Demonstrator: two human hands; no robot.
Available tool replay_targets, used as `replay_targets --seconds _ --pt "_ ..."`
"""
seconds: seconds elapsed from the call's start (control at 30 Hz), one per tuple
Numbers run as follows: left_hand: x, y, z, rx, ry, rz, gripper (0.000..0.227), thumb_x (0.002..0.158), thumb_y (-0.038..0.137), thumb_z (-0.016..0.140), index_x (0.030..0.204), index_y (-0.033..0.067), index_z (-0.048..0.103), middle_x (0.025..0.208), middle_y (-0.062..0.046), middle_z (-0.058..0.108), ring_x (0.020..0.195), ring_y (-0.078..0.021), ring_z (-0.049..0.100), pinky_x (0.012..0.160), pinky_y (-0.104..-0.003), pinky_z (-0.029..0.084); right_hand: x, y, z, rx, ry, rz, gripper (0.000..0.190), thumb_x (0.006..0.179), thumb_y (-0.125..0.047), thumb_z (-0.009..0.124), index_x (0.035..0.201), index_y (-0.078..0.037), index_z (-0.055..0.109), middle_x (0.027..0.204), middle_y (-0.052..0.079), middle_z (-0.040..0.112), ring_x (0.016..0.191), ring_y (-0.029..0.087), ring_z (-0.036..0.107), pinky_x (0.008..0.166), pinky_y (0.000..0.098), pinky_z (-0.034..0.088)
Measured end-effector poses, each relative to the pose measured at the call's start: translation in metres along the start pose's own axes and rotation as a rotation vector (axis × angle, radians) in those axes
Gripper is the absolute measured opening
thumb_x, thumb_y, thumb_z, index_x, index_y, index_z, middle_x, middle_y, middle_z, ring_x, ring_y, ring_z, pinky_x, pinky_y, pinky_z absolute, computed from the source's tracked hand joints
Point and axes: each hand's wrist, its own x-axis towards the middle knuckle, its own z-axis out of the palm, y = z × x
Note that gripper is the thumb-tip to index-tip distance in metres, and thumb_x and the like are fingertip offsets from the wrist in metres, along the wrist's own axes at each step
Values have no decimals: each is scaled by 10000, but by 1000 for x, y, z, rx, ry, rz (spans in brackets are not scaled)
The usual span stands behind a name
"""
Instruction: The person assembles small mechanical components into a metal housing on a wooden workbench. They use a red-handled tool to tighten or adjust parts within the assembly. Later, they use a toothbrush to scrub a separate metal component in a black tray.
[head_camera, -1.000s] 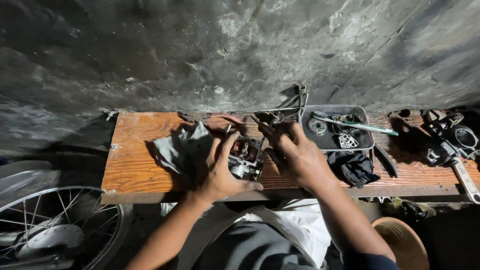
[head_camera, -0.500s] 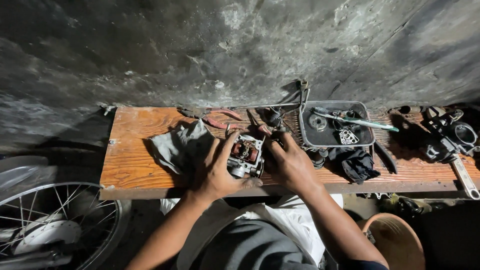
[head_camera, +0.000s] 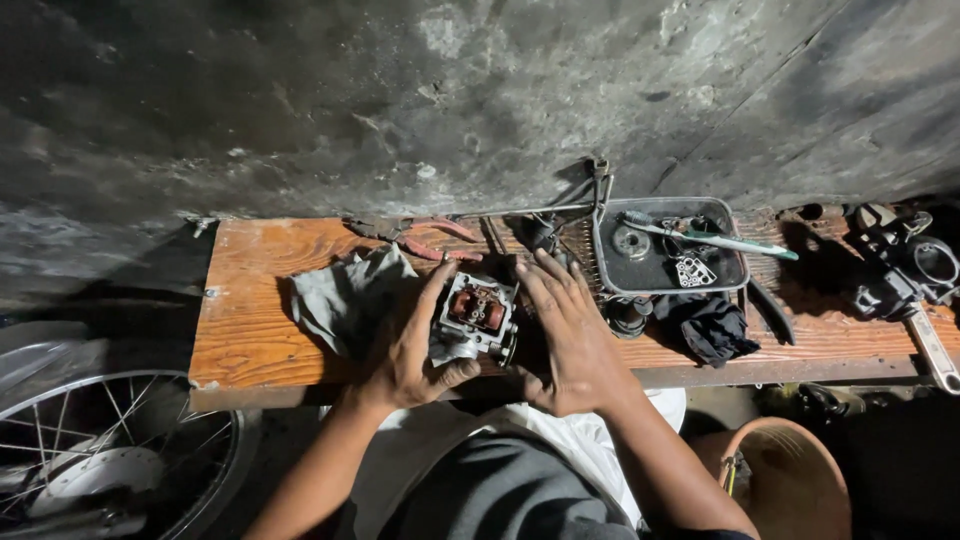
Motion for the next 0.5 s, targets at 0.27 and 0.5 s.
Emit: replay_targets --seconds 0.27,0.5 --pt "8 14 -10 91 -45 34 1066 854 771 504 1611 46 308 1437 -250 535 1209 -451 545 1046 -535 375 4 -4 6 65 21 15 1263 600 -636 836 1579 -11 339 1446 259 517 1454 535 368 1150 728 233" --pt "10 14 -9 58 -57 -27 994 919 761 374 1619 60 297 1432 -297 521 1210 -494 539 1039 -552 373 1 11 20 108 95 18 1066 620 -479 762 1526 -19 437 1298 214 613 1389 477 489 1187 668 266"
